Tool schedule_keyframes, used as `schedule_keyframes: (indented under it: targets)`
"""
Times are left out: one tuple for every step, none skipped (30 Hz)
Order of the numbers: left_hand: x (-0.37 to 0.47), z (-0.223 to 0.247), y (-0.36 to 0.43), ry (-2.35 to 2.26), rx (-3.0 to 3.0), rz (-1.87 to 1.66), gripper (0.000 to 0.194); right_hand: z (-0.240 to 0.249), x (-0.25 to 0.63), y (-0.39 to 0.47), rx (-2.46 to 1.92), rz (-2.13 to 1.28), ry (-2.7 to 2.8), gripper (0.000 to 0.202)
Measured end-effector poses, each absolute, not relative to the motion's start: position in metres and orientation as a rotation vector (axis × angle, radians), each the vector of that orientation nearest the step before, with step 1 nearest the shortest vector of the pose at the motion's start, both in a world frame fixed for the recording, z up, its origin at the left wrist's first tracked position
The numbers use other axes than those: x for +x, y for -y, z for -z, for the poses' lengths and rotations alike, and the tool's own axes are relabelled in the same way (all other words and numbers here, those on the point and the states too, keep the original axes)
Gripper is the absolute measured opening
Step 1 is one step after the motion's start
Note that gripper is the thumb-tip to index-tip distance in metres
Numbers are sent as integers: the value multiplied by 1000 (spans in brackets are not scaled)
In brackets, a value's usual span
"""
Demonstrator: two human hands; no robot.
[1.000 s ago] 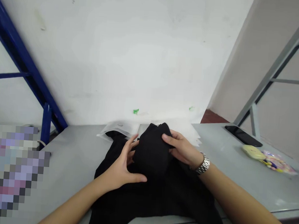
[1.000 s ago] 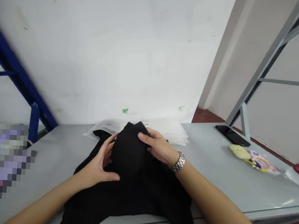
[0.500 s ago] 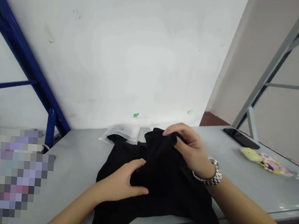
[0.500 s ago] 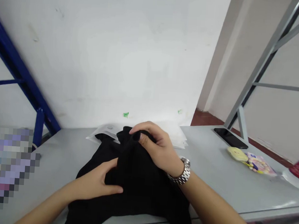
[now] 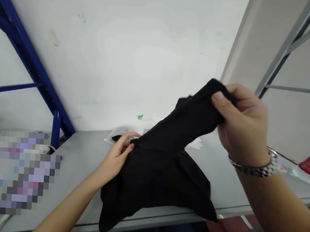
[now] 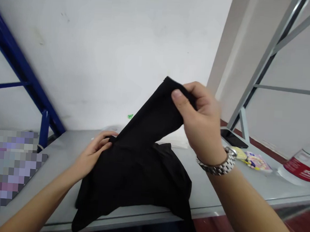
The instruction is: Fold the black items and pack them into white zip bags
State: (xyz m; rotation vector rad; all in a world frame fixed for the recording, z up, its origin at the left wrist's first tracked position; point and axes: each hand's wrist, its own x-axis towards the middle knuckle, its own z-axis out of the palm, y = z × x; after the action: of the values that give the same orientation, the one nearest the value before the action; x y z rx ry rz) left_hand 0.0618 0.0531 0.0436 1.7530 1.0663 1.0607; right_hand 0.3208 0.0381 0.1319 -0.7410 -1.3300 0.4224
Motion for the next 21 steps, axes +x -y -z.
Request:
schedule_keyframes:
  targets:
    - [61, -43, -56, -1067, 1789, -1034, 28, -130, 318, -40, -740, -456, 1349, 16]
    - [62, -41, -58, -1059, 1812, -1002, 29, -127, 313, -42, -746, -500, 1379, 18]
    - [64, -38, -58, -1030, 1802, -970, 34, -124, 307, -45, -771, -550, 1426, 19]
    - [67, -35, -55, -974, 1764, -930, 40, -121, 300, -47, -810, -592, 1482, 20]
    - [71, -31, -52, -906, 1717, -887, 44, -118, 294, -49, -844, -602, 1533, 20]
    - [74, -28, -46, -842, 1682, -848, 44, -115, 289, -51, -865, -586, 1576, 20]
    - [78, -25, -40, -802, 1674, -823, 44, -114, 285, -52, -867, -562, 1600, 19]
    - [81, -24, -34, -799, 1691, -816, 47, -113, 283, -53, -855, -549, 1598, 17]
    - [83, -24, -27, -830, 1722, -817, 51, -113, 282, -53, -833, -554, 1568, 17]
    - [83, -25, -21, -877, 1759, -822, 53, -114, 284, -53, -808, -577, 1515, 16]
    - [81, -27, -15, -924, 1796, -821, 51, -116, 287, -52, -779, -609, 1448, 15]
    - [78, -29, -9, -961, 1829, -800, 45, -118, 292, -50, -749, -639, 1376, 14]
    - [72, -32, -5, -984, 1857, -756, 39, -121, 298, -47, -724, -652, 1304, 13]
    - [64, -36, -1, -999, 1878, -699, 33, -124, 305, -44, -700, -643, 1235, 12]
    - [55, -40, 1, -1010, 1892, -647, 29, -127, 312, -41, -681, -621, 1176, 10]
    - [45, -43, 1, -1024, 1897, -612, 27, -129, 319, -38, -671, -599, 1130, 8]
    - [35, -47, 0, -1041, 1894, -594, 27, -130, 326, -38, -672, -584, 1100, 7]
    - [26, -51, -4, -1064, 1890, -606, 26, -130, 333, -39, -683, -579, 1087, 6]
    - [17, -54, -11, -1093, 1887, -655, 24, -128, 339, -43, -706, -593, 1092, 6]
    - [11, -58, -19, -1133, 1884, -734, 20, -126, 344, -49, -739, -626, 1109, 7]
    - [7, -62, -30, -1179, 1878, -834, 17, -122, 348, -57, -776, -669, 1127, 8]
